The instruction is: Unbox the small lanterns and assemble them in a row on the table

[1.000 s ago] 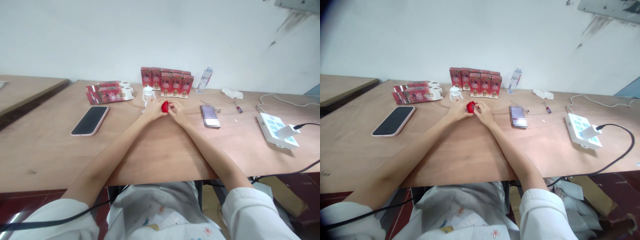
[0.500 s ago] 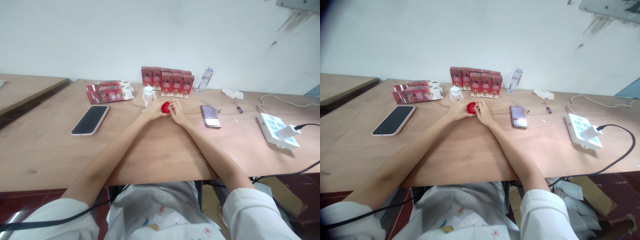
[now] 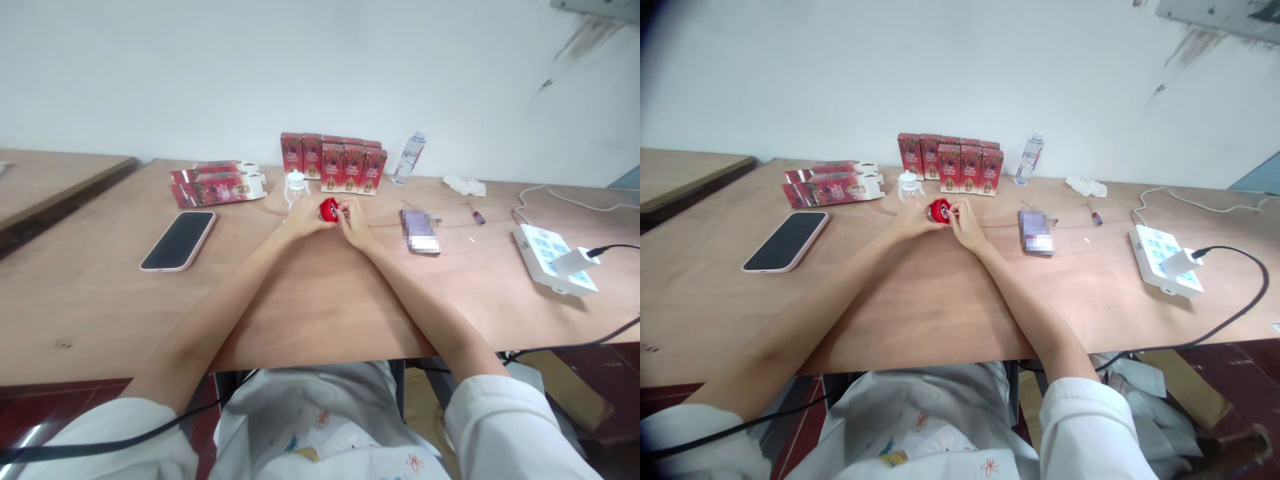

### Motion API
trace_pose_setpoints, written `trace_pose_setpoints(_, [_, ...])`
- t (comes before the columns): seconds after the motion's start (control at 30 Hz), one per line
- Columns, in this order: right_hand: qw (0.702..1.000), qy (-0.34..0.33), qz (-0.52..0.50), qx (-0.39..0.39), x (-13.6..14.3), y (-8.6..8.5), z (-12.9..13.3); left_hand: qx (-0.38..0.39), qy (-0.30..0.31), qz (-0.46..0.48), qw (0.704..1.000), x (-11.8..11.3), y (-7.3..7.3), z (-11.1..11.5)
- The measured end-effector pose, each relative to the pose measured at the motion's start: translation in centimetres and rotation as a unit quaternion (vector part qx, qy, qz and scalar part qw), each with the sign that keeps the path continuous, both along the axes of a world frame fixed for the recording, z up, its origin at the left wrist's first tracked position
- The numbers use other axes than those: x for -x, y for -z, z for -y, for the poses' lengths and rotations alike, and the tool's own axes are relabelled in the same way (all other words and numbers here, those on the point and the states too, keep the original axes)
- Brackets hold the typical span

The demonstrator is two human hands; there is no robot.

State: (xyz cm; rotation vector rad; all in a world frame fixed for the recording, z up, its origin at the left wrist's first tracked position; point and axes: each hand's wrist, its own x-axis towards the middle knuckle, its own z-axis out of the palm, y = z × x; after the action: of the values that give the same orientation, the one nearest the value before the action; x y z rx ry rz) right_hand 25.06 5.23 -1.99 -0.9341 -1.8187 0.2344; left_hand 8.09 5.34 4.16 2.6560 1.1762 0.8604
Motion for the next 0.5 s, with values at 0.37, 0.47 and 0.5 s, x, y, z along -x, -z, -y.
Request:
trace_pose_setpoints(0.37, [0.995, 0.087, -0.005, 0.045, -0.8, 0.5, -0.7, -0.012, -0.034, 0.006, 0.999, -0.3, 0.5, -0.2])
trace_pose_setpoints(0.47, [0.993, 0.093, 0.040, 0.065, -0.8, 0.6, -1.0, -0.021, -0.043, 0.003, 0.999, -0.2, 0.6, -0.3])
trace_pose_setpoints(0.5, [0.991, 0.097, 0.056, 0.070, -0.8, 0.6, -1.1, -0.023, -0.047, 0.000, 0.999, -0.2, 0.6, -0.3])
